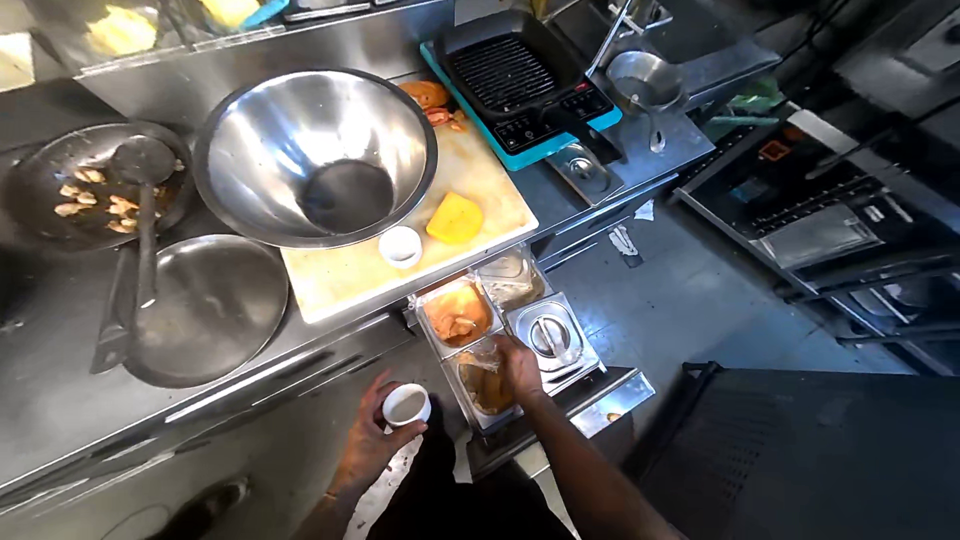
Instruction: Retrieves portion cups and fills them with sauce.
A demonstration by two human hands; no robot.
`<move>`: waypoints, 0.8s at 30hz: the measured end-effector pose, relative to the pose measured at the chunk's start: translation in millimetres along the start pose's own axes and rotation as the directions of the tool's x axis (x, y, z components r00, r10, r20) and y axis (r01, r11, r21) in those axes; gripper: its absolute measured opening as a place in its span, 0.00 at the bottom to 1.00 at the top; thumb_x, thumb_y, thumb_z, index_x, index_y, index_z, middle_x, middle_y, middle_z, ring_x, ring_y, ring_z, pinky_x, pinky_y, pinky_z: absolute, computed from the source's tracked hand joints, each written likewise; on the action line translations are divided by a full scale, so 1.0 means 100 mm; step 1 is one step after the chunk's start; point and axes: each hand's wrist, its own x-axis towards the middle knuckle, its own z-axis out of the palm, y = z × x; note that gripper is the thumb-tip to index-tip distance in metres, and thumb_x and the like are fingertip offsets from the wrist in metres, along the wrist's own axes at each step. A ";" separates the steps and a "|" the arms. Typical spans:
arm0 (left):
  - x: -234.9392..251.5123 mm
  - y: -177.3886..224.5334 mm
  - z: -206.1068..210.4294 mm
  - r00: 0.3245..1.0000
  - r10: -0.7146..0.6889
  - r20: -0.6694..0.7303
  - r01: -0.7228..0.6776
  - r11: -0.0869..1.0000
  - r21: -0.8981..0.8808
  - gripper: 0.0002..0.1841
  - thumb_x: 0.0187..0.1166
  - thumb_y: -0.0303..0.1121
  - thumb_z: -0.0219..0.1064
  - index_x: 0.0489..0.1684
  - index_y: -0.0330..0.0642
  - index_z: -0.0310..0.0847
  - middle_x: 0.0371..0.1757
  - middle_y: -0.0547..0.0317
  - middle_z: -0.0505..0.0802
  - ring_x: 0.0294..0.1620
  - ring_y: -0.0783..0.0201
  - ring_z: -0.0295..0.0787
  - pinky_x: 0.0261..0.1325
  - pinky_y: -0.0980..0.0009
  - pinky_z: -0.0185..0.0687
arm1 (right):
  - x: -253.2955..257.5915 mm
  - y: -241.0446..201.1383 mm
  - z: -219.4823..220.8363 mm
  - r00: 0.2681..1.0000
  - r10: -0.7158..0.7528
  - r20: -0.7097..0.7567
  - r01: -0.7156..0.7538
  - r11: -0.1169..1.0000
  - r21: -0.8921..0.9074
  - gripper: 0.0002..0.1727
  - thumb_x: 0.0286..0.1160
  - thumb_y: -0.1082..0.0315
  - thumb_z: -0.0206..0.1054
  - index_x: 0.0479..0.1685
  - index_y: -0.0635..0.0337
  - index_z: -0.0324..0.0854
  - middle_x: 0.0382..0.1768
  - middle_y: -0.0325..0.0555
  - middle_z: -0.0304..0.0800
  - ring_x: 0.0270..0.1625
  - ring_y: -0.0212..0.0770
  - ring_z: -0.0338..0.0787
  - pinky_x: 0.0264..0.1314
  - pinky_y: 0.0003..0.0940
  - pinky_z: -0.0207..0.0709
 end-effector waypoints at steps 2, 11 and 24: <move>0.00 -0.02 -0.12 1.000 0.008 0.015 -0.008 1.000 -0.002 0.59 0.46 0.34 0.90 0.88 0.36 0.56 0.66 0.50 0.90 0.62 0.61 0.91 0.63 0.66 0.90 | 0.07 -0.08 0.06 0.997 0.080 0.009 -0.079 0.997 -0.020 0.23 0.77 0.76 0.62 0.71 0.56 0.84 0.59 0.61 0.90 0.53 0.63 0.93 0.55 0.63 0.85; -0.12 -0.24 -0.64 1.000 -0.011 -0.002 0.011 1.000 -0.016 0.58 0.47 0.35 0.89 0.88 0.37 0.57 0.65 0.54 0.91 0.61 0.62 0.91 0.63 0.65 0.90 | 0.20 -0.49 0.31 0.956 0.282 0.074 -0.264 0.945 -0.191 0.17 0.74 0.70 0.65 0.62 0.56 0.85 0.51 0.61 0.92 0.55 0.64 0.92 0.53 0.65 0.84; -0.10 -0.35 -0.81 0.999 0.021 0.038 -0.021 1.000 0.005 0.57 0.46 0.37 0.89 0.86 0.34 0.59 0.65 0.51 0.90 0.59 0.63 0.91 0.60 0.67 0.90 | 0.08 -0.53 0.39 0.958 0.254 0.136 -0.274 0.948 0.159 0.14 0.84 0.67 0.61 0.59 0.58 0.89 0.42 0.56 0.94 0.43 0.55 0.93 0.50 0.59 0.85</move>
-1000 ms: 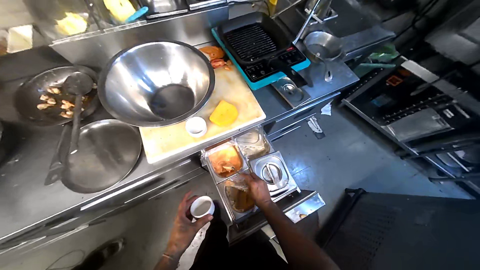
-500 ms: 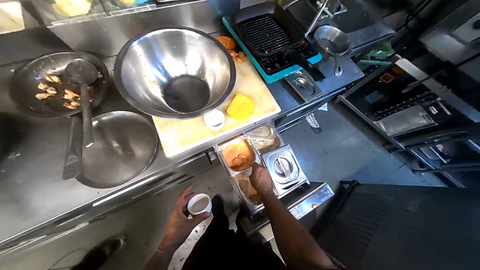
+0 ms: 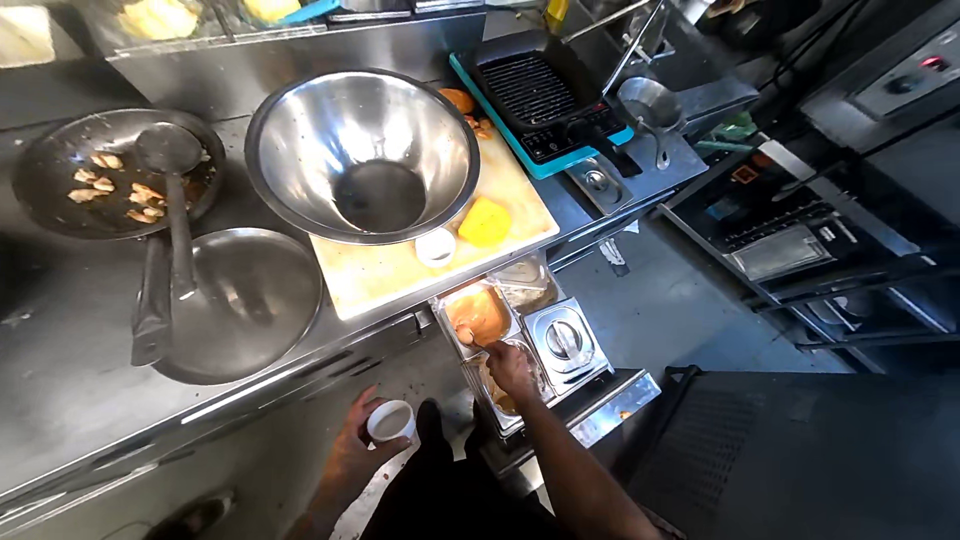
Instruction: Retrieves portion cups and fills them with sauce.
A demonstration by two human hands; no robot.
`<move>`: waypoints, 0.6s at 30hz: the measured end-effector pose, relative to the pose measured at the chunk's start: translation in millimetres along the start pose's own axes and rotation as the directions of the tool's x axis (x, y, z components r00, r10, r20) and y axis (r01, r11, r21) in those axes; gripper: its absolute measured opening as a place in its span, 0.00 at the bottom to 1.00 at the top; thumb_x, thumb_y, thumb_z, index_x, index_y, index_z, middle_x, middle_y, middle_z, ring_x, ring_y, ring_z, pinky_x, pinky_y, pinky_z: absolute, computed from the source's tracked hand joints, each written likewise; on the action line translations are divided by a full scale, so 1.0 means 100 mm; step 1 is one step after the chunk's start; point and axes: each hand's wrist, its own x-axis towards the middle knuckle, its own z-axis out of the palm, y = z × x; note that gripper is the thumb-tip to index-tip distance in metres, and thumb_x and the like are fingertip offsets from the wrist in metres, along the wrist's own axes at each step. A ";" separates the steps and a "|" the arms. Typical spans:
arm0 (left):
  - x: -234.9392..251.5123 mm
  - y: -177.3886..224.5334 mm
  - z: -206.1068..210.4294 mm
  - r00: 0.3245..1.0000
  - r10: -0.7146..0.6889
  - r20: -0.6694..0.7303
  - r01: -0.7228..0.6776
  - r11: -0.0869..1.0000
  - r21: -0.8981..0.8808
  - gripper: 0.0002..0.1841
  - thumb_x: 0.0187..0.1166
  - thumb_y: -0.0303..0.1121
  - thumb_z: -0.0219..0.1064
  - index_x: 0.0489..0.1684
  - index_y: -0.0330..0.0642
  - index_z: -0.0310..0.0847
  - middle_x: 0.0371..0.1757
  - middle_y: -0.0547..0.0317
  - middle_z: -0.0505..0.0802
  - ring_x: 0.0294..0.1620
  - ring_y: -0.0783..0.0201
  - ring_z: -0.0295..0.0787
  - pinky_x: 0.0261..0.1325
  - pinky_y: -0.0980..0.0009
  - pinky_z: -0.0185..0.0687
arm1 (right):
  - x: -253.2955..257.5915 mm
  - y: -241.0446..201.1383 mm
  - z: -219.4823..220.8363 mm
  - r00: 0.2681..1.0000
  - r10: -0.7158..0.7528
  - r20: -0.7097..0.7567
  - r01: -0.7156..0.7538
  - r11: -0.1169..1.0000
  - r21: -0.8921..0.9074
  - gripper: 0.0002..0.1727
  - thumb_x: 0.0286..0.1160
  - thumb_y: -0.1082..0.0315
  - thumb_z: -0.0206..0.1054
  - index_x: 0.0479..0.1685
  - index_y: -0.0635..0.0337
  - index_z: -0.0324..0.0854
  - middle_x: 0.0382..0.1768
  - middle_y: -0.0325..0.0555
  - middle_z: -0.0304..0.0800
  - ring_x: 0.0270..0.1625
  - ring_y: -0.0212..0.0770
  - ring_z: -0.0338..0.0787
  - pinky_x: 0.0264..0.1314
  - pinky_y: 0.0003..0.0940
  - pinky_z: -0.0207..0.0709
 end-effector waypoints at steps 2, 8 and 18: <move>0.03 0.01 0.01 1.000 0.015 0.017 -0.015 1.000 0.012 0.57 0.47 0.35 0.89 0.86 0.34 0.58 0.65 0.51 0.90 0.60 0.63 0.91 0.61 0.66 0.90 | 0.02 0.17 0.01 0.997 0.071 0.016 -0.072 0.946 0.317 0.15 0.83 0.71 0.62 0.62 0.60 0.87 0.34 0.48 0.92 0.30 0.40 0.87 0.37 0.41 0.82; 0.11 0.05 0.07 0.996 0.051 0.067 -0.054 0.998 0.045 0.60 0.47 0.47 0.90 0.87 0.37 0.59 0.65 0.55 0.91 0.61 0.63 0.91 0.62 0.64 0.91 | -0.07 0.53 0.01 0.969 0.160 0.190 -0.239 0.391 0.889 0.13 0.88 0.75 0.55 0.61 0.67 0.82 0.30 0.46 0.88 0.21 0.29 0.78 0.21 0.22 0.70; 0.52 0.36 0.43 0.972 0.217 0.088 -0.222 0.974 0.050 0.59 0.50 0.40 0.90 0.89 0.39 0.56 0.69 0.52 0.88 0.68 0.60 0.87 0.71 0.58 0.86 | -0.80 0.10 -0.87 0.988 -0.107 -0.111 0.154 0.675 0.722 0.16 0.88 0.73 0.53 0.60 0.67 0.86 0.31 0.47 0.90 0.23 0.31 0.80 0.26 0.24 0.75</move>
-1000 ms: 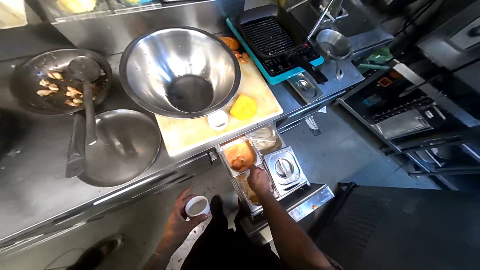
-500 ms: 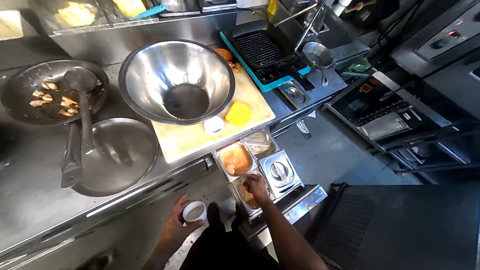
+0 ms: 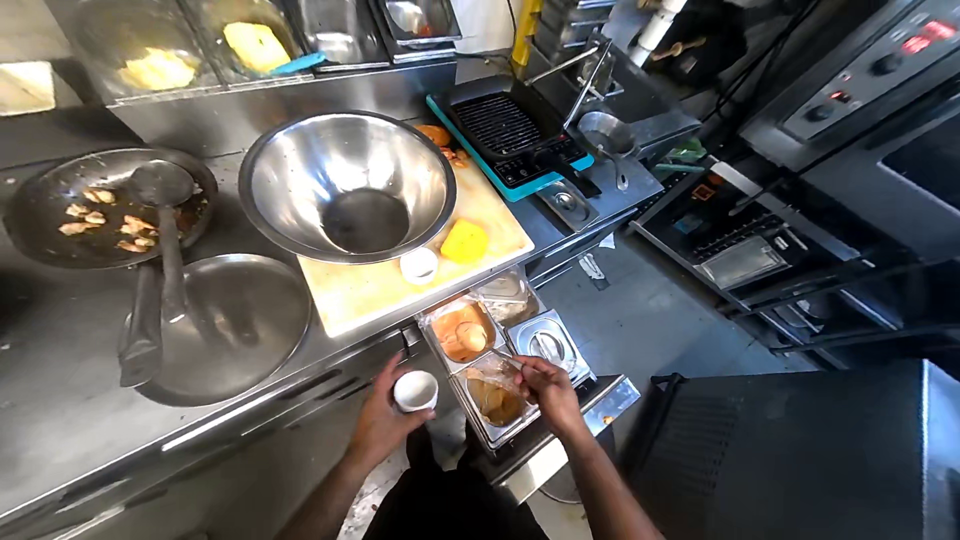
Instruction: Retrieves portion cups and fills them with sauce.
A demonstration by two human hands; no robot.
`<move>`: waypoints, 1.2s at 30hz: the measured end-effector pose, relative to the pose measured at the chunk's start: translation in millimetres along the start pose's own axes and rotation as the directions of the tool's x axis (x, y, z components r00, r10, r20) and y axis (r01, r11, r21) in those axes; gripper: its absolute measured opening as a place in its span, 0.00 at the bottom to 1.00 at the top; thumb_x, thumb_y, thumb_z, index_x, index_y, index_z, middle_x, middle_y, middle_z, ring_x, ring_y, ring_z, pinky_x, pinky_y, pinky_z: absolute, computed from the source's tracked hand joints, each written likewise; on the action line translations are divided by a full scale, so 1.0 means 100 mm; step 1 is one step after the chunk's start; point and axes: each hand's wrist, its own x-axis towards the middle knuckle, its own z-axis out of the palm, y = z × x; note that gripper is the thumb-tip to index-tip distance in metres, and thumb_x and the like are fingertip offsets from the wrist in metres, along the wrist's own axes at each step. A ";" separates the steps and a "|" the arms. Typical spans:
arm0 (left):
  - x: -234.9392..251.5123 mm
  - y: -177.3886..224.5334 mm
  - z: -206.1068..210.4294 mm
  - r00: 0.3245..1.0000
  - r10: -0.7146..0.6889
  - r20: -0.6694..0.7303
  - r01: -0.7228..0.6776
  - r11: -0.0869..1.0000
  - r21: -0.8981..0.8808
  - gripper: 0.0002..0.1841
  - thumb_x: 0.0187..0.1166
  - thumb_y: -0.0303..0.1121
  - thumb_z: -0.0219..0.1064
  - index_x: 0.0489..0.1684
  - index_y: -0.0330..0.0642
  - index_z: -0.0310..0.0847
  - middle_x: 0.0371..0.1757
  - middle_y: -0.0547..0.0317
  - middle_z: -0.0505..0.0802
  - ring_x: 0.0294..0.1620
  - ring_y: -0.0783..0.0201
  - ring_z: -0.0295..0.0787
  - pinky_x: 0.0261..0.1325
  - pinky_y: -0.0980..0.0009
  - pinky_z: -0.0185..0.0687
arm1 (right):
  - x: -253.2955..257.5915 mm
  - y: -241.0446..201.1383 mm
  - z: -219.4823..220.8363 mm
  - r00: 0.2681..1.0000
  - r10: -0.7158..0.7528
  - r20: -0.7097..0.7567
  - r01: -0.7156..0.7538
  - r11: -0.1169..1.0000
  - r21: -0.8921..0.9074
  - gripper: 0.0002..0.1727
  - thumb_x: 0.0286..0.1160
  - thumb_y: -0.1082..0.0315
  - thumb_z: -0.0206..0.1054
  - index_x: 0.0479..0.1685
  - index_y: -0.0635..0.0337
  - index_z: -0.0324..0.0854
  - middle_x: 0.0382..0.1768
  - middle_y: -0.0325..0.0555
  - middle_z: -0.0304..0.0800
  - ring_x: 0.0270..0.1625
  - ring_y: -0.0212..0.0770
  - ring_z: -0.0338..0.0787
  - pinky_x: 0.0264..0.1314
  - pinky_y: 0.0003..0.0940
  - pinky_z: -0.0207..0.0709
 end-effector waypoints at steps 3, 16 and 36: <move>0.22 0.17 0.19 0.995 0.101 0.014 -0.101 0.995 0.006 0.61 0.50 0.38 0.91 0.92 0.45 0.53 0.71 0.56 0.87 0.70 0.59 0.86 0.74 0.55 0.84 | -0.33 -0.47 -0.05 0.945 -0.322 0.060 0.323 0.889 -0.323 0.18 0.86 0.70 0.53 0.60 0.61 0.88 0.32 0.41 0.91 0.24 0.31 0.82 0.27 0.26 0.78; 0.40 0.82 0.39 0.942 0.335 0.004 -0.335 0.941 -0.043 0.71 0.47 0.33 0.93 0.96 0.49 0.38 0.75 0.58 0.84 0.73 0.61 0.84 0.76 0.59 0.82 | -0.93 -0.86 0.23 0.585 -0.772 0.250 0.638 0.247 -0.729 0.17 0.78 0.74 0.55 0.50 0.63 0.92 0.37 0.45 0.93 0.36 0.28 0.89 0.44 0.21 0.85; 0.34 0.93 0.20 0.930 0.364 0.060 -0.364 0.931 -0.006 0.73 0.46 0.34 0.93 0.97 0.54 0.35 0.77 0.67 0.84 0.74 0.66 0.83 0.76 0.61 0.82 | -1.07 -0.82 0.33 0.561 -0.803 0.201 0.681 0.310 -0.663 0.16 0.80 0.75 0.56 0.52 0.63 0.91 0.40 0.47 0.93 0.40 0.30 0.91 0.47 0.23 0.87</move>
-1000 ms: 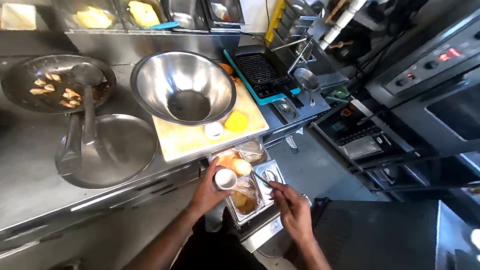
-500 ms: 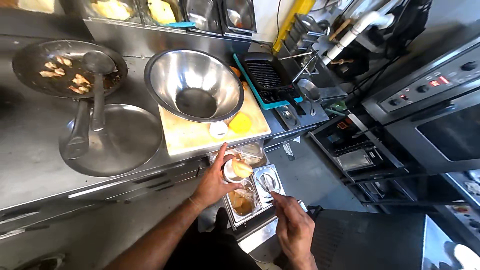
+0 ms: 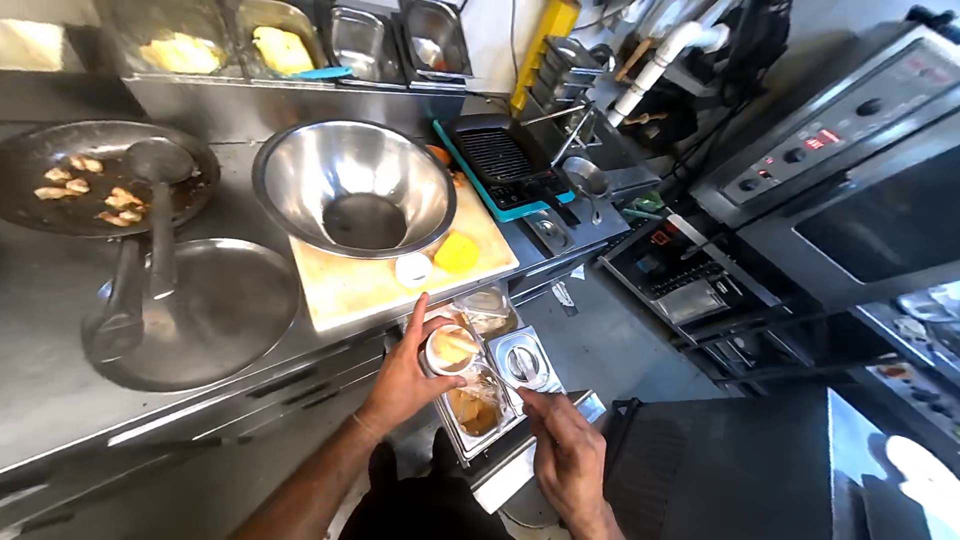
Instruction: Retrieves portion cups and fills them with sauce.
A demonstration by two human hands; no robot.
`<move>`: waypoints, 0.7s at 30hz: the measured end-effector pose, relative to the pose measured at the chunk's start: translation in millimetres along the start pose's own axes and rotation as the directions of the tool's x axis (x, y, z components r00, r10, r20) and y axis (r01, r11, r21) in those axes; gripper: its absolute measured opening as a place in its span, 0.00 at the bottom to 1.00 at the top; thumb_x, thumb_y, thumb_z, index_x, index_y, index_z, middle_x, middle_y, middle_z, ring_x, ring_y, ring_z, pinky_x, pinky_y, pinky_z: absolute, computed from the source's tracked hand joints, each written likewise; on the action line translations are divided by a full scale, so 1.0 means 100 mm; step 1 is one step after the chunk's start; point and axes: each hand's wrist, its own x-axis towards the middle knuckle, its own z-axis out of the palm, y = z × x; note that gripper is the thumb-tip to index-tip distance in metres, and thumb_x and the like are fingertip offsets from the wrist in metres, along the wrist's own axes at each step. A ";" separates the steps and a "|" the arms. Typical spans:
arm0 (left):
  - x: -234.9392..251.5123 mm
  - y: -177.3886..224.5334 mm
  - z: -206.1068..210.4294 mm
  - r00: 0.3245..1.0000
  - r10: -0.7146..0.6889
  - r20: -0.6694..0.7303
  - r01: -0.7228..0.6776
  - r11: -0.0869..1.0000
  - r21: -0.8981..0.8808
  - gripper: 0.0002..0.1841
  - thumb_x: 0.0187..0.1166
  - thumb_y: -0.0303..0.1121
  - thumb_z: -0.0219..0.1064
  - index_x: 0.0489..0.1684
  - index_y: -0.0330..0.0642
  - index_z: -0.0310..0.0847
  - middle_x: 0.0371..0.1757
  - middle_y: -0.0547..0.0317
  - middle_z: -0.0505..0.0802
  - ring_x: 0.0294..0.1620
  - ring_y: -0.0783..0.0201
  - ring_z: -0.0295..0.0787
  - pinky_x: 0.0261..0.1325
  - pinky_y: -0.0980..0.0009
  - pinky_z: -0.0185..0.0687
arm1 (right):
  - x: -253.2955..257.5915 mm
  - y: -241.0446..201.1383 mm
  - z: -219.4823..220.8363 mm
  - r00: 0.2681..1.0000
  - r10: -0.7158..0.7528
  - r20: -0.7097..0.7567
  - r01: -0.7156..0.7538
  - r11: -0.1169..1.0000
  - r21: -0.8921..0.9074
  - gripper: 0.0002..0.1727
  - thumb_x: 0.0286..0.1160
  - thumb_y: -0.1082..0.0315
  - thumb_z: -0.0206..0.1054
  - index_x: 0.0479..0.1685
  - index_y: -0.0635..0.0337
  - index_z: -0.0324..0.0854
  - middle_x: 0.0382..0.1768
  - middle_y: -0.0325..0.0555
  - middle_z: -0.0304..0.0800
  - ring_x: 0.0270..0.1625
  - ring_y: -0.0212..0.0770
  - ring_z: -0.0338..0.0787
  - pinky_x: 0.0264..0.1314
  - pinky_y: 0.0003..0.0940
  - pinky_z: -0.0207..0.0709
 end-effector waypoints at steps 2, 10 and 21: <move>0.01 0.01 0.01 1.000 -0.010 0.008 0.010 1.000 0.017 0.73 0.46 0.36 0.93 0.97 0.55 0.34 0.77 0.68 0.84 0.74 0.67 0.83 0.76 0.60 0.82 | 0.00 -0.01 -0.03 1.000 -0.007 -0.009 0.007 1.000 -0.012 0.16 0.80 0.75 0.56 0.53 0.62 0.91 0.40 0.47 0.92 0.40 0.30 0.90 0.47 0.23 0.87; 0.03 0.01 -0.04 0.996 -0.023 0.082 0.016 0.997 0.078 0.74 0.45 0.34 0.94 0.97 0.55 0.33 0.77 0.68 0.84 0.74 0.66 0.83 0.77 0.59 0.81 | -0.01 0.02 -0.06 0.996 -0.019 0.082 0.035 0.981 -0.193 0.19 0.74 0.76 0.56 0.51 0.55 0.93 0.39 0.43 0.93 0.40 0.33 0.91 0.44 0.26 0.87; 0.02 -0.01 -0.08 0.990 0.022 0.139 -0.030 0.998 0.055 0.73 0.47 0.33 0.93 0.97 0.52 0.33 0.77 0.65 0.85 0.73 0.67 0.84 0.76 0.62 0.83 | 0.11 0.05 -0.15 0.979 -0.030 0.200 0.078 0.968 -0.239 0.20 0.70 0.76 0.56 0.48 0.52 0.94 0.39 0.41 0.93 0.40 0.35 0.93 0.41 0.29 0.87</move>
